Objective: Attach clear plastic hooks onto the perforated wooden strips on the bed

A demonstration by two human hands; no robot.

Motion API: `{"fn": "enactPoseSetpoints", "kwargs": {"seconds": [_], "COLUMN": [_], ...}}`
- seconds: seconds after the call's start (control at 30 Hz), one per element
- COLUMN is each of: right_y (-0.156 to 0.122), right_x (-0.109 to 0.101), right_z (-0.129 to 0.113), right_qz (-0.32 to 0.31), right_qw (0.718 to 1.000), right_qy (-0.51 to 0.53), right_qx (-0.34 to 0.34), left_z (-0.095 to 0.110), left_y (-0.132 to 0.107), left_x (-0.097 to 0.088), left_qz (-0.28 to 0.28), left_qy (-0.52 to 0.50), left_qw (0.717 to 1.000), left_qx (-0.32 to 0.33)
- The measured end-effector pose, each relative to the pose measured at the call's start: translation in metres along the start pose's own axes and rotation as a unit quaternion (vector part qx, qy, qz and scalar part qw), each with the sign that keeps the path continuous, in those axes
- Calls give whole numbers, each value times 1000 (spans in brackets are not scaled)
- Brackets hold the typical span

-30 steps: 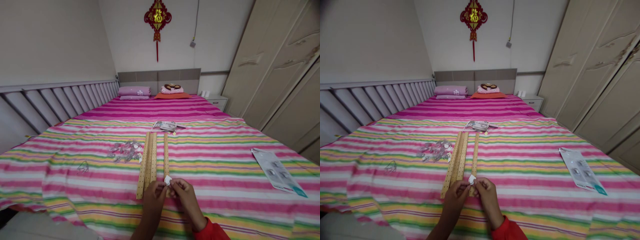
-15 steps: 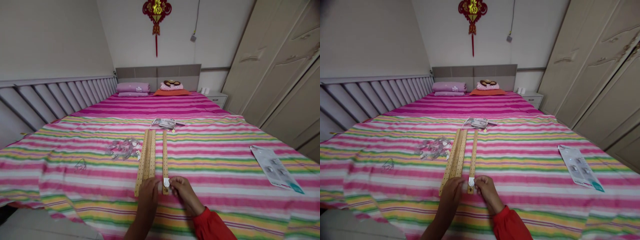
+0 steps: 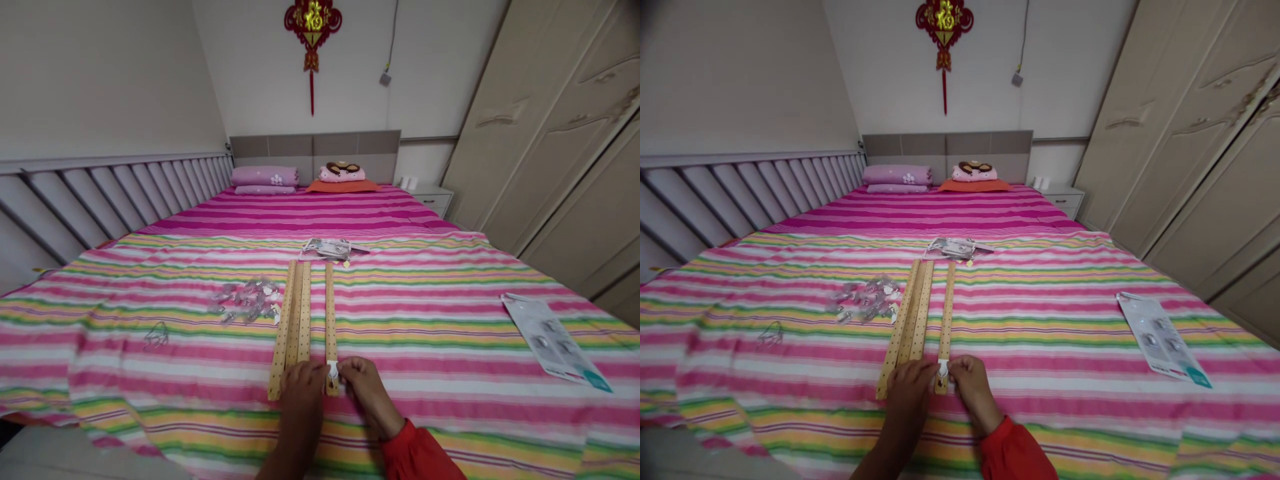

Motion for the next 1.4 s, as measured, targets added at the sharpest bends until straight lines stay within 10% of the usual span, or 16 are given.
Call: {"fn": "enactPoseSetpoints", "kwargs": {"seconds": [0.87, 1.4], "right_y": [2, 13], "right_x": [0, -9], "right_z": [4, -2], "right_qz": [26, 77], "right_qw": [1000, 993], "right_qy": [0, -64], "right_qx": [-17, -55], "left_z": [-3, -15], "left_y": [1, 34], "left_x": [26, -3], "left_qz": [-49, -130], "left_qy": [-14, -171], "left_qw": [999, 975], "left_qx": [-12, -54]}}
Point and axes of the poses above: each hand's wrist, its own y-axis towards the middle knuckle, its own x-axis out of the palm, z = x × y, the point moved 9 cm from there along y, towards the middle knuckle, and after that the axes turned 2 degrees about -y, right-handed, at the moved point
